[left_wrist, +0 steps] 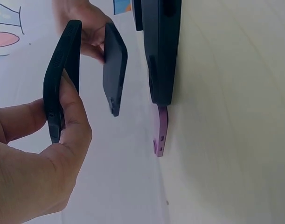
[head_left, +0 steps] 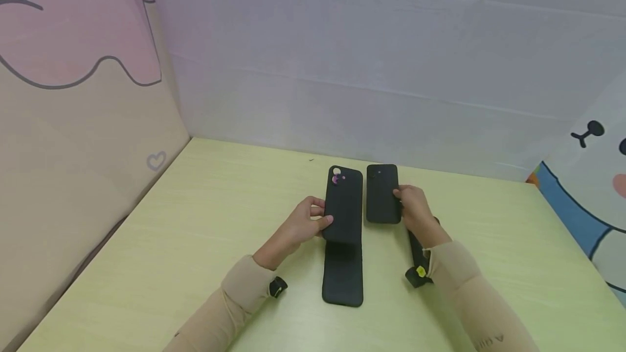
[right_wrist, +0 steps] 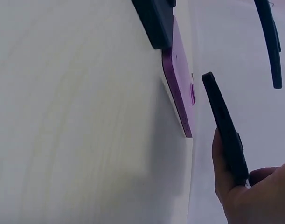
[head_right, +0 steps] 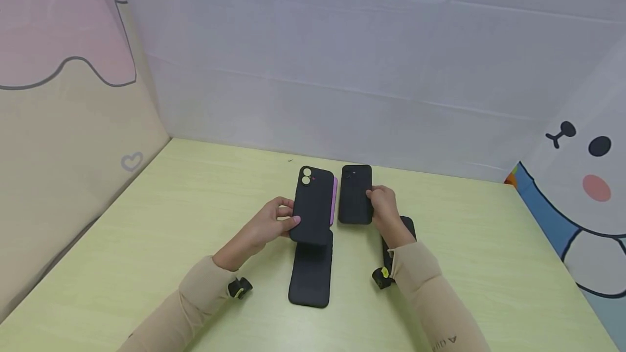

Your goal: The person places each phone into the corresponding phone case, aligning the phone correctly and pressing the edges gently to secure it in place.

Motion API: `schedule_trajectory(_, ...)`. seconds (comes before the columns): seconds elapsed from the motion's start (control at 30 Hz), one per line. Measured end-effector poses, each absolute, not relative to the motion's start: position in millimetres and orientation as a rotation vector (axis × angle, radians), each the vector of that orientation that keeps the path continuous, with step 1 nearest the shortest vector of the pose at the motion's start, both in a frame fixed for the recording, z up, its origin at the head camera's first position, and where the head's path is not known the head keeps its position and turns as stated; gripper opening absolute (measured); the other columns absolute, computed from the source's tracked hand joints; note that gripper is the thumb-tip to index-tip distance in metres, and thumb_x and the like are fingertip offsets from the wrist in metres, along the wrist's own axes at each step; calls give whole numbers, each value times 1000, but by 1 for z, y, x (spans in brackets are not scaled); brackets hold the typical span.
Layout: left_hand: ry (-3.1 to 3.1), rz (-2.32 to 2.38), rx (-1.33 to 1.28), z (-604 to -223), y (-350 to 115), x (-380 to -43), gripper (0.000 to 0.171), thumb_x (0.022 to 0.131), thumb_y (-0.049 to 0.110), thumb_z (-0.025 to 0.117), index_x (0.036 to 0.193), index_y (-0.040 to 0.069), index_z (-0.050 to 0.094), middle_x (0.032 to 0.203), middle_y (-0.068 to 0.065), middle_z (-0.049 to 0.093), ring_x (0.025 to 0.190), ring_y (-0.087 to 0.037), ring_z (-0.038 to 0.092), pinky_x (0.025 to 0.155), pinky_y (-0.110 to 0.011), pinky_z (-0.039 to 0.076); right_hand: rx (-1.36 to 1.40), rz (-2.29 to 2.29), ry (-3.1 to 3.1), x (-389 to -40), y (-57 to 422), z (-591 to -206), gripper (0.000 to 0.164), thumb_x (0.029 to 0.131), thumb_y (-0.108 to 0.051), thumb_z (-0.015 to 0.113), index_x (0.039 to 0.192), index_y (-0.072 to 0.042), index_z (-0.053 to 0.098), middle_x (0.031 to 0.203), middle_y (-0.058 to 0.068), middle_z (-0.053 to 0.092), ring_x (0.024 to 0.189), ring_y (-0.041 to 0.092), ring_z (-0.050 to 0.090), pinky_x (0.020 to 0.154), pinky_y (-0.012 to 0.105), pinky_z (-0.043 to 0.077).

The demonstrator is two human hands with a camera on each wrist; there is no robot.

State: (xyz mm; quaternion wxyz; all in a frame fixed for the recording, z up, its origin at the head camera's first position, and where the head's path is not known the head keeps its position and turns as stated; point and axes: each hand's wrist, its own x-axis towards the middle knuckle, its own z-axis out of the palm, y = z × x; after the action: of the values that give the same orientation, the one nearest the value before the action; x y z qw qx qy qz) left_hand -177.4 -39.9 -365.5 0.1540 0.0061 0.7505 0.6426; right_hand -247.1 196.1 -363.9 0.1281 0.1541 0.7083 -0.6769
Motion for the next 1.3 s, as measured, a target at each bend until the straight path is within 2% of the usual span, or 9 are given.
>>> schedule_trajectory(0.2, 2136, 1851, 12, -365, -39, -178, 31, 88, 4, 56, 115, 0, 42, 108, -19, 58, 70, -13, 61, 64, -25, 52, 412, -2032, 2016, -232, 192, -358, 46, 99, -10, 22, 141, 7, 17, 145, 19, 22, 125, 26, 34, 108, 35, 30)
schedule_trajectory(0.33, 2135, 1843, -4, -363, -38, -178, 31, 88, 4, 55, 116, 1, 42, 110, -18, 58, 71, -14, 61, 65, -26, 53, 386, -2070, 1989, -224, 189, -356, 44, 99, -12, 22, 139, 7, 23, 127, 10, 38, 109, 18, 45, 97, 28, 39)
schedule_trajectory(0.4, 2138, 1838, -2, -363, -38, -178, 31, 89, 4, 55, 117, 1, 42, 110, -18, 58, 71, -14, 62, 66, -26, 53, 374, -2075, 1984, -220, 188, -356, 43, 99, -12, 22, 138, 7, 25, 116, 4, 40, 99, 12, 48, 89, 24, 42)
schedule_trajectory(0.5, 2136, 1838, 8, -363, -38, -178, 32, 89, 4, 55, 117, 1, 41, 109, -18, 58, 72, -14, 62, 67, -27, 54, 349, -2095, 1967, -215, 186, -355, 41, 99, -13, 24, 135, 7, 28, 109, 1, 42, 89, 8, 49, 81, 20, 43)
schedule_trajectory(0.77, 2132, 1839, 15, -363, -39, -178, 32, 89, 4, 55, 118, 1, 41, 109, -18, 58, 72, -15, 62, 68, -27, 54, 298, -2119, 1914, -203, 181, -352, 38, 100, -15, 25, 132, 4, 30, 110, 1, 42, 92, 10, 48, 82, 22, 43)
schedule_trajectory(1.0, 2125, 1850, 5, -364, -38, -179, 32, 89, 3, 55, 118, 1, 41, 110, -18, 58, 73, -14, 62, 68, -27, 54, 291, -2147, 1886, -197, 176, -351, 24, 99, -13, 25, 115, -3, 40, 103, -1, 43, 89, 12, 48, 83, 26, 42)
schedule_trajectory(1.3, 2119, 1847, 5, -365, -38, -180, 32, 89, 4, 55, 118, 1, 41, 109, -18, 58, 72, -14, 63, 68, -28, 54, 313, -2180, 1841, -194, 173, -353, 21, 99, -14, 26, 112, -5, 41, 100, -2, 44, 86, 12, 47, 82, 27, 41)
